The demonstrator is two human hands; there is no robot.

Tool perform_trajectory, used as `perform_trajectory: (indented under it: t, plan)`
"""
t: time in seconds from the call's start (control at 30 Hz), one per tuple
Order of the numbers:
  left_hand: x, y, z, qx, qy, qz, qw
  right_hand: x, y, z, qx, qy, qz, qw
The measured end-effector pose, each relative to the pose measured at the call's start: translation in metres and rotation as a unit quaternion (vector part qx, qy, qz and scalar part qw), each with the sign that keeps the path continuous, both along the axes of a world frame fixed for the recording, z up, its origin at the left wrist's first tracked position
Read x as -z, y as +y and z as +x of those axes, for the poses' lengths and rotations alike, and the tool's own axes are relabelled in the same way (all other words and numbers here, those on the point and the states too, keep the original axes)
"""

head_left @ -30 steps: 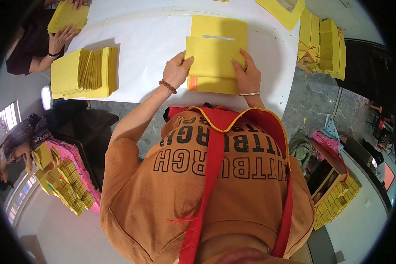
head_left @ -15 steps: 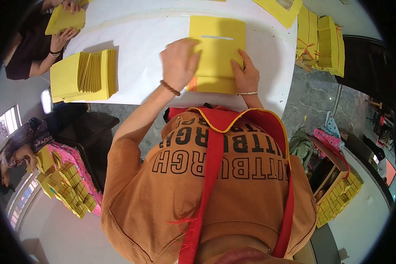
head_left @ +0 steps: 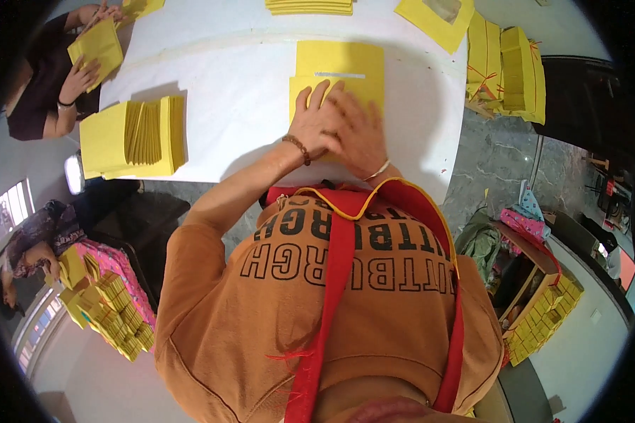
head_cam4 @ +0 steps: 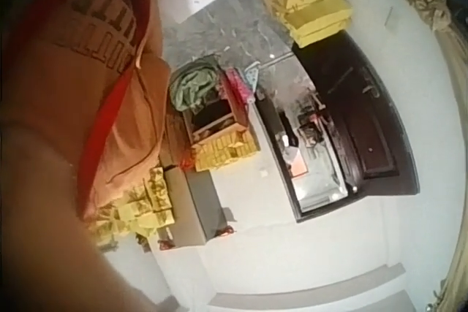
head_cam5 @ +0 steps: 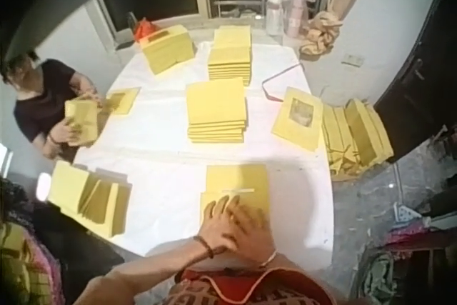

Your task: Folding and stacking yellow ritual paper with gold foil inserts.

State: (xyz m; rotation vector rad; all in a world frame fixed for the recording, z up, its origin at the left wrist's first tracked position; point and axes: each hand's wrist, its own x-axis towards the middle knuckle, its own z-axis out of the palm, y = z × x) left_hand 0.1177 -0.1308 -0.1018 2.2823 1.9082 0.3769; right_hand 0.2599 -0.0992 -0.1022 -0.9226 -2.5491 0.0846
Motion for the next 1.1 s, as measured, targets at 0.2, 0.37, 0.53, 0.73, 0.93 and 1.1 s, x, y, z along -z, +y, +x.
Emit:
perform_trajectory:
  t: [0.2,0.37,0.53,0.73,0.93,1.1]
  plan:
    - [0.015,-0.004,-0.009,-0.036,-0.208,0.025,0.977,0.015,-0.007,-0.005,-0.027,0.065,-0.187,0.980]
    - [0.002,-0.004,-0.039,-0.025,-0.381,0.044,0.923,0.010,-0.008,-0.010,-0.012,-0.080,-0.115,0.990]
    - [0.018,-0.019,-0.051,0.080,-0.046,0.000,0.996,0.001,-0.007,-0.015,-0.018,-0.110,-0.122,0.986]
    - [0.001,-0.016,-0.047,0.095,-0.032,-0.020,0.995,0.015,-0.005,-0.011,-0.004,-0.105,-0.109,0.988]
    - [0.004,-0.012,-0.059,0.239,-0.064,0.028,0.968,0.008,0.000,-0.009,0.000,-0.128,-0.152,0.980]
    - [-0.019,-0.011,-0.035,0.230,0.097,0.108,0.962,0.005,0.024,0.014,-0.058,0.417,-0.651,0.631]
